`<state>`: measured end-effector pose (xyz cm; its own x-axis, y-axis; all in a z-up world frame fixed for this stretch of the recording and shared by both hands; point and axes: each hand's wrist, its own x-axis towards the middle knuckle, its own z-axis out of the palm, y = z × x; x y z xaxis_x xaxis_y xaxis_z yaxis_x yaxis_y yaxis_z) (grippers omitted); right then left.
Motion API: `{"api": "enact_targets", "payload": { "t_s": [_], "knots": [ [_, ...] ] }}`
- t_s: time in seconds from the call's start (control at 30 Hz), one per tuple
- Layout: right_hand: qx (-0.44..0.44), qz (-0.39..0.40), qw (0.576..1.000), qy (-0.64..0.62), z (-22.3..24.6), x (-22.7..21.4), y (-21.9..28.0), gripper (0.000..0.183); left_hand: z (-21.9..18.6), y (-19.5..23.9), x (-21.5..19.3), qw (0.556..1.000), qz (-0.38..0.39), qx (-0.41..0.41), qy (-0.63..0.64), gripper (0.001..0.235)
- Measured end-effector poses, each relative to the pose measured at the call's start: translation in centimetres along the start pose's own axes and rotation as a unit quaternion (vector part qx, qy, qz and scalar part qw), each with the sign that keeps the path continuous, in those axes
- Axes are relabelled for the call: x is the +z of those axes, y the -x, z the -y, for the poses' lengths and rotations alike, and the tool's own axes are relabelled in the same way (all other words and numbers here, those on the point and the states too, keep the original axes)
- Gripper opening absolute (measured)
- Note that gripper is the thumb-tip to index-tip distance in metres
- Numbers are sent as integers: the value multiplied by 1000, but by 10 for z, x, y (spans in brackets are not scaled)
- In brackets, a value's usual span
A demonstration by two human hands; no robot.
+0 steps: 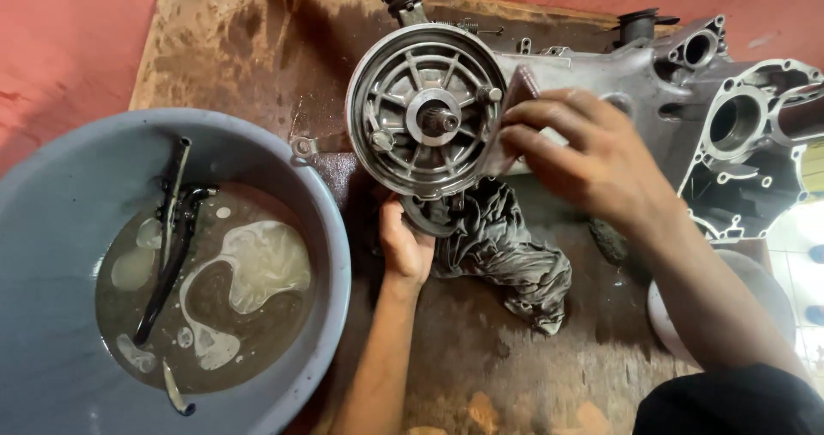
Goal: The person is cleaning a motorcycle engine casing and its internal components using a brush and a cleaning solution.
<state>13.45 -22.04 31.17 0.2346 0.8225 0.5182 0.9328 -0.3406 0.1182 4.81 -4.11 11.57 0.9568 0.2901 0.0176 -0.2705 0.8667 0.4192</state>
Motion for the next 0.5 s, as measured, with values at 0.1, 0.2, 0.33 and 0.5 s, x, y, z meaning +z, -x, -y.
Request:
{"api": "enact_targets", "payload": {
  "t_s": [0.1,0.2,0.33,0.5],
  "knots": [
    [-37,61,997,17,2,14,6,37,1,1,-3,999,-31,5,-11,48],
    [-59,86,992,69,-5,20,7,38,0,0,-4,1000,13,23,-16,50],
    [-57,119,983,131,-18,15,7,40,7,-2,-13,1000,-17,4,-3,49],
    [-156,118,971,134,-50,50,40,32,6,-1,-10,999,-16,22,-29,46]
  ]
}}
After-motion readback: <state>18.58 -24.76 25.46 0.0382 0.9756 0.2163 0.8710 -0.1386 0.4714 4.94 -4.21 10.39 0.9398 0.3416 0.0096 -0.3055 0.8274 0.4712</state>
